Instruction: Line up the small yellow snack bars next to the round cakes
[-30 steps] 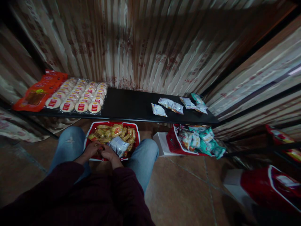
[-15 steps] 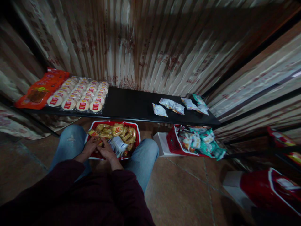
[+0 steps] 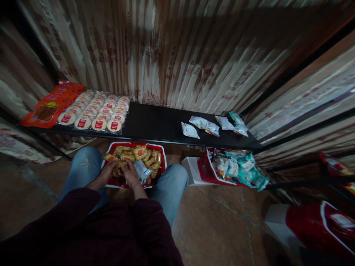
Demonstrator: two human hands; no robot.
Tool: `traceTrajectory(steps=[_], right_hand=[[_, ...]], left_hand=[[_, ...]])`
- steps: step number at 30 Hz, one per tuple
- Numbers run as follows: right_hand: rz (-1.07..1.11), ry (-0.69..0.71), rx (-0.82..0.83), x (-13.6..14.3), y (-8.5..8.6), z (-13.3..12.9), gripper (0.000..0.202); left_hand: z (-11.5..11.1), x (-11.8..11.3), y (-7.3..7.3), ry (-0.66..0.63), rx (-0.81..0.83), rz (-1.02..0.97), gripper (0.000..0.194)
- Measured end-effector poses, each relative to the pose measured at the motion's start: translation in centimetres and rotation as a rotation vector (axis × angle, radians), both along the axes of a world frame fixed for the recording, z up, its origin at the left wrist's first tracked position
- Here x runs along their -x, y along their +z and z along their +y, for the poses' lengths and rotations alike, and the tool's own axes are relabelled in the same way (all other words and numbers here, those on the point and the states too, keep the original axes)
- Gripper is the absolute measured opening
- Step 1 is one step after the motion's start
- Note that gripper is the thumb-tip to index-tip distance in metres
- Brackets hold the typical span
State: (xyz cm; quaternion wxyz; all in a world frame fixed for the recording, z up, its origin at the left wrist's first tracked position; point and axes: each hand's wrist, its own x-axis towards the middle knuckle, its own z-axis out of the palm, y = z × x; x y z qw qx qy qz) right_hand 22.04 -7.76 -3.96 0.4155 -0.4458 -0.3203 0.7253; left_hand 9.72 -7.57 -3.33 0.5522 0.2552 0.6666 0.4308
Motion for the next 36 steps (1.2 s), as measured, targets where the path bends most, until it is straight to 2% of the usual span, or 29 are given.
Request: traceTrajectory(steps=[4, 8, 14, 19, 22, 24, 25, 27, 31, 33, 36], right_hand=[[0.042, -0.034, 0.012, 0.1, -0.2, 0.0, 0.064], [0.042, -0.046, 0.001, 0.1, 0.4, -0.1, 0.070], [-0.079, -0.037, -0.037, -0.3, 1.4, -0.1, 0.066], [-0.371, 0.033, -0.210, -1.5, 1.6, 0.6, 0.041], [-0.494, -0.073, -0.309, -3.0, 2.2, 1.3, 0.030], [-0.513, -0.153, -0.318, -4.2, 2.8, 1.5, 0.030], [-0.499, -0.147, -0.301, -4.8, 3.1, 1.4, 0.031], [-0.435, -0.005, -0.248, -5.7, 3.4, 1.2, 0.036], [-0.372, 0.410, -0.191, -5.8, 2.9, 0.3, 0.035], [-0.455, 0.528, -0.243, -5.2, 2.2, 0.1, 0.031], [-0.598, 0.609, -0.345, -4.2, 1.1, 0.0, 0.025]], left_hand=[[-0.2, -0.3, 0.8, -0.043, 0.032, -0.050, 0.053], [-0.3, -0.3, 1.1, -0.081, 0.011, -0.018, 0.064], [0.1, -0.1, 0.3, -0.065, -0.045, -0.055, 0.058], [0.5, -0.1, -0.1, 0.004, -0.064, -0.101, 0.050], [0.8, -0.1, 0.0, 0.060, -0.037, -0.094, 0.046], [1.0, -0.1, 0.2, 0.095, -0.027, -0.144, 0.043], [1.1, -0.1, 0.2, 0.109, -0.031, -0.181, 0.041], [1.4, 0.0, 0.1, 0.116, -0.052, -0.253, 0.036], [1.7, 0.1, 0.1, 0.094, -0.081, -0.367, 0.027], [1.6, 0.2, 0.1, 0.092, -0.062, -0.410, 0.029], [1.4, 0.2, 0.2, 0.066, -0.059, -0.378, 0.041]])
